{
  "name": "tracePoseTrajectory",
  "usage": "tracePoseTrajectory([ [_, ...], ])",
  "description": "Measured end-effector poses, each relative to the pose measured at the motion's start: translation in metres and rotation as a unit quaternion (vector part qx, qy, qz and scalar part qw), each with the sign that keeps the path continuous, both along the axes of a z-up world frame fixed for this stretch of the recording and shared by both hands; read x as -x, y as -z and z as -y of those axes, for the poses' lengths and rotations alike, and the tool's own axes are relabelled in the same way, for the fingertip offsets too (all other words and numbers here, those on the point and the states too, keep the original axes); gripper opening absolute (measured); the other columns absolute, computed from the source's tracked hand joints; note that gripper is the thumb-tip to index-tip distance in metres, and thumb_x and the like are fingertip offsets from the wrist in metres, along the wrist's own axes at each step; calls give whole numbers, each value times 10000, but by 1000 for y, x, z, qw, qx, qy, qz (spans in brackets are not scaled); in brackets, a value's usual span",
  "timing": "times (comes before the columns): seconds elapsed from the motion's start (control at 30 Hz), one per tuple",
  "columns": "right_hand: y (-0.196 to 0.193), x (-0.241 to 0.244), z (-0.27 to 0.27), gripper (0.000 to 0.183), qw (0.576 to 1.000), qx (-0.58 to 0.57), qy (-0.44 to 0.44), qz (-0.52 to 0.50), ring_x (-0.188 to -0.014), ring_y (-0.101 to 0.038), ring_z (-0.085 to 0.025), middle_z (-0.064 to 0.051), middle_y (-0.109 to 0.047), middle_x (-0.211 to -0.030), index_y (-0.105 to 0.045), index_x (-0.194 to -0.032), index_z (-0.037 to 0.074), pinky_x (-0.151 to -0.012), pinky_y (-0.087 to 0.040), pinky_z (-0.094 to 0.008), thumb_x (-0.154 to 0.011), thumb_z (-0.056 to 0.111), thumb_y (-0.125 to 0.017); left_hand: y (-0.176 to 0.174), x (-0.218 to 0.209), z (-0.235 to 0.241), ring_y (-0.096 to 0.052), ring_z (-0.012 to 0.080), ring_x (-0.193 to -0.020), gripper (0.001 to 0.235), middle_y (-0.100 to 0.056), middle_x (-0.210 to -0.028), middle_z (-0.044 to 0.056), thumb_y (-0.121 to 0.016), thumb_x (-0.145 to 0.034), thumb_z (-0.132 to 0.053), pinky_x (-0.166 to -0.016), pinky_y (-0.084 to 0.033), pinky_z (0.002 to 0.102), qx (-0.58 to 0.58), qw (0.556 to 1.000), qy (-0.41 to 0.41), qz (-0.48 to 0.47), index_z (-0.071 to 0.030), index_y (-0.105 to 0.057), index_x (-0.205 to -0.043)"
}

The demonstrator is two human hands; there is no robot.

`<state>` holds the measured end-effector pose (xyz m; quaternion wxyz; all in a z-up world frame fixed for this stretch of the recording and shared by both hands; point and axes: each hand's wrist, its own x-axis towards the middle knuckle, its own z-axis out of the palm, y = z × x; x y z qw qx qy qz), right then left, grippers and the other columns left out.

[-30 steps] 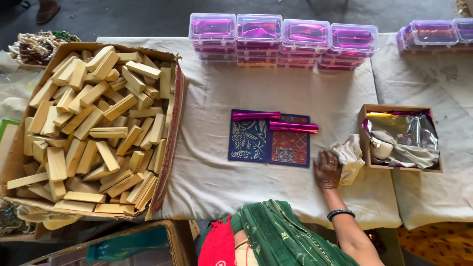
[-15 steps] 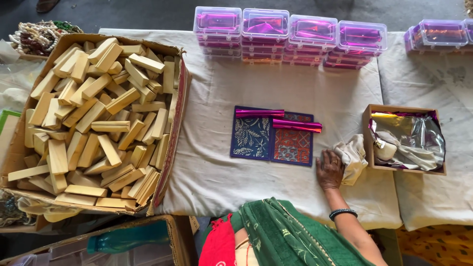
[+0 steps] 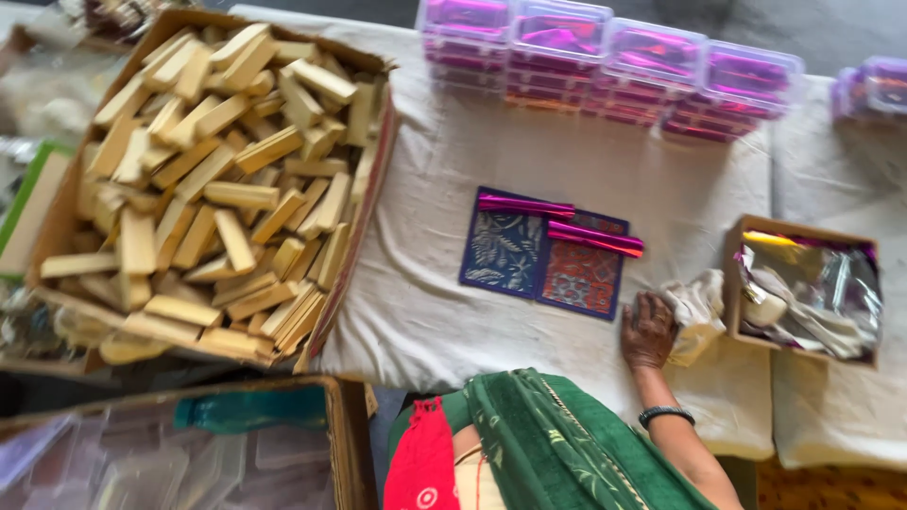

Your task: The person organizes craft supplies on a table, placing pink metallic sticks into a clear plastic container and stacking it with others. They then pick up a wooden block from a box and wipe it with a white cloth.

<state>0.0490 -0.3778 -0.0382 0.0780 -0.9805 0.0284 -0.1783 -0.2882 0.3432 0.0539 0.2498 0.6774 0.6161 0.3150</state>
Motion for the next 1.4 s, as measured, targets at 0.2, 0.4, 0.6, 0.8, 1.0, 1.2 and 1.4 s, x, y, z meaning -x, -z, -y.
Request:
tracePoseTrajectory([
  [0.2,22,-5,11,359,999,20,-40,28,-1393,-542,-323,-91,-628,-1401,-691,-1293,126,-1188,-404,-493,-1034,373,-676,-10,101,0,-599,397,-1272,508,-623,-1428,237,-767,-855,-290,-1156,-466,504,-11,991,-136,6,-99,-689,-1320],
  [0.4,11,-3,9,329,999,-4,-49,15,-1377,-532,-306,-79,-609,-1405,-683,-1269,104,-1210,-387,-506,-1083,374,-666,21,155,2,-363,443,-1532,530,-386,-1637,297,-817,-842,-106,-1231,-325,578,-143,980,-123,-61,8,-670,-1338],
  [0.6,19,-2,18,342,999,-2,-37,9,-1384,-498,-323,-95,-584,-1397,-669,-1274,89,-1181,-368,-522,-1066,358,-639,-86,119,27,-245,412,-1642,672,-133,-1748,276,-736,-780,79,-1371,-349,512,-292,947,-21,-131,-5,-566,-1425],
  [0.8,16,-5,10,395,1000,3,-25,2,-1384,-490,-333,-106,-575,-1396,-694,-1329,89,-1185,-344,-537,-1060,371,-633,-220,40,59,-265,462,-1619,913,-142,-1726,270,-770,-764,96,-1332,-385,549,-289,950,11,-113,10,-423,-1604],
  [1.0,23,-4,11,406,1000,-14,1,9,-1397,-507,-328,-108,-598,-1437,-680,-1334,86,-1199,-357,-517,-1075,398,-650,-263,-70,126,-564,303,-1372,1061,-513,-1554,270,-666,-792,130,-1200,-459,403,22,889,321,325,-30,-176,-1720],
  [1.2,3,1,4,422,1000,-12,-5,17,-1361,-536,-334,-104,-628,-1445,-696,-1359,115,-1167,-371,-506,-1026,371,-656,-267,-185,234,-727,231,-1000,450,-672,-1175,144,-504,-855,106,-814,-653,357,97,809,543,204,-94,-556,-1255],
  [1.4,-2,-2,-2,378,999,-49,-17,10,-1381,-524,-329,-95,-618,-1459,-684,-1318,102,-1187,-372,-494,-1057,373,-643,-288,-233,298,-642,297,-788,777,-602,-923,133,-677,-826,-27,-692,-545,420,-50,752,653,81,32,-390,-1547],
])
